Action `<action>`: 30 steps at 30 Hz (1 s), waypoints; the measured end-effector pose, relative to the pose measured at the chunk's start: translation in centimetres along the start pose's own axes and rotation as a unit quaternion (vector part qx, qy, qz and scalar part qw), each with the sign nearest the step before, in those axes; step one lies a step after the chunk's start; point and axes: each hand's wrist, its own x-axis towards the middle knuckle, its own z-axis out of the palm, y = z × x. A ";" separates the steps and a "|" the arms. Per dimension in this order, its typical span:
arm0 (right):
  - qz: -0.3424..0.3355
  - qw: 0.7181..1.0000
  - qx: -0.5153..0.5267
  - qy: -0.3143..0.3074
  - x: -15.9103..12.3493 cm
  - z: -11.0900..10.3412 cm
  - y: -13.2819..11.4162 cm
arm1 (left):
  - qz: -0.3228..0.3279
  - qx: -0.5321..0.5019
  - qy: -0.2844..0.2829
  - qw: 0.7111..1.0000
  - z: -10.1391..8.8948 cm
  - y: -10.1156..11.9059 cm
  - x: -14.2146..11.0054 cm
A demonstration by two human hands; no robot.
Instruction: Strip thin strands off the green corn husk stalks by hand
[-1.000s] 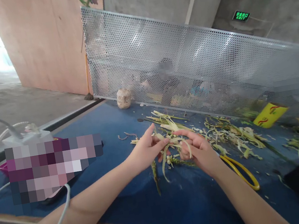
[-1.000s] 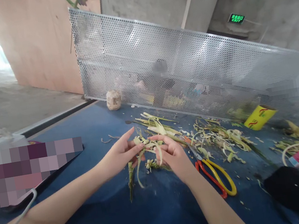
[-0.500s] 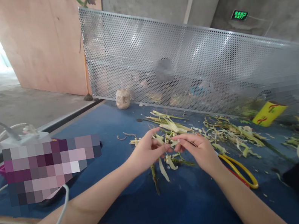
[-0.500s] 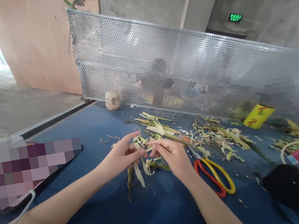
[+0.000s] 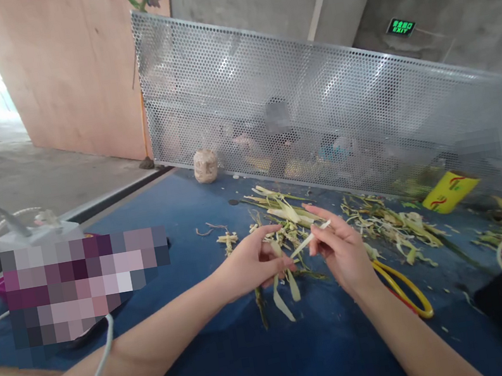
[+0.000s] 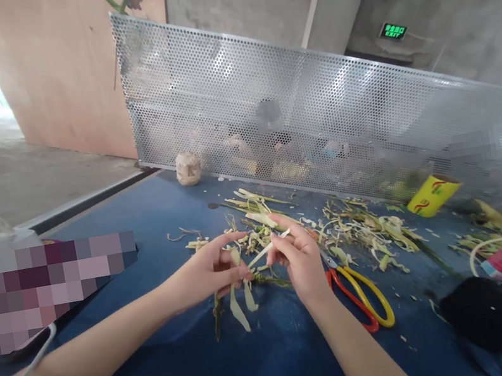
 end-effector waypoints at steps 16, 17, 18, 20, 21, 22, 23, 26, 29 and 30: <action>0.180 0.935 0.102 -0.286 -1.1 1.2 0.9 | 0.026 0.002 0.142 0.990 0.5 1.1 -0.3; 0.177 0.938 0.090 -0.282 -1.1 1.3 1.1 | 0.032 0.002 0.142 0.989 0.6 1.2 -0.4; 0.170 0.945 0.072 -0.271 -1.1 1.4 1.3 | 0.037 0.003 0.139 0.990 0.6 1.1 -0.5; 0.149 0.958 0.034 -0.244 -1.2 1.6 1.7 | 0.046 0.011 0.127 0.991 0.6 1.1 -0.6; 0.137 0.963 0.020 -0.232 -1.2 1.7 1.9 | 0.050 0.018 0.121 0.991 0.7 1.0 -0.7; 0.128 0.967 0.010 -0.220 -1.2 1.8 2.1 | 0.054 0.026 0.113 0.992 0.7 1.0 -0.8; 0.124 0.970 0.006 -0.209 -1.2 1.8 2.3 | 0.056 0.033 0.103 0.993 0.7 1.0 -0.8; 0.127 0.977 -0.004 -0.173 -1.2 1.6 2.5 | 0.055 0.045 0.078 0.994 0.8 1.2 -0.9; 0.128 0.980 -0.018 -0.154 -1.1 1.5 2.7 | 0.061 0.056 0.078 0.993 0.9 1.2 -0.9; 0.127 0.980 -0.017 -0.152 -1.1 1.5 2.6 | 0.067 0.056 0.079 0.993 0.9 1.2 -0.9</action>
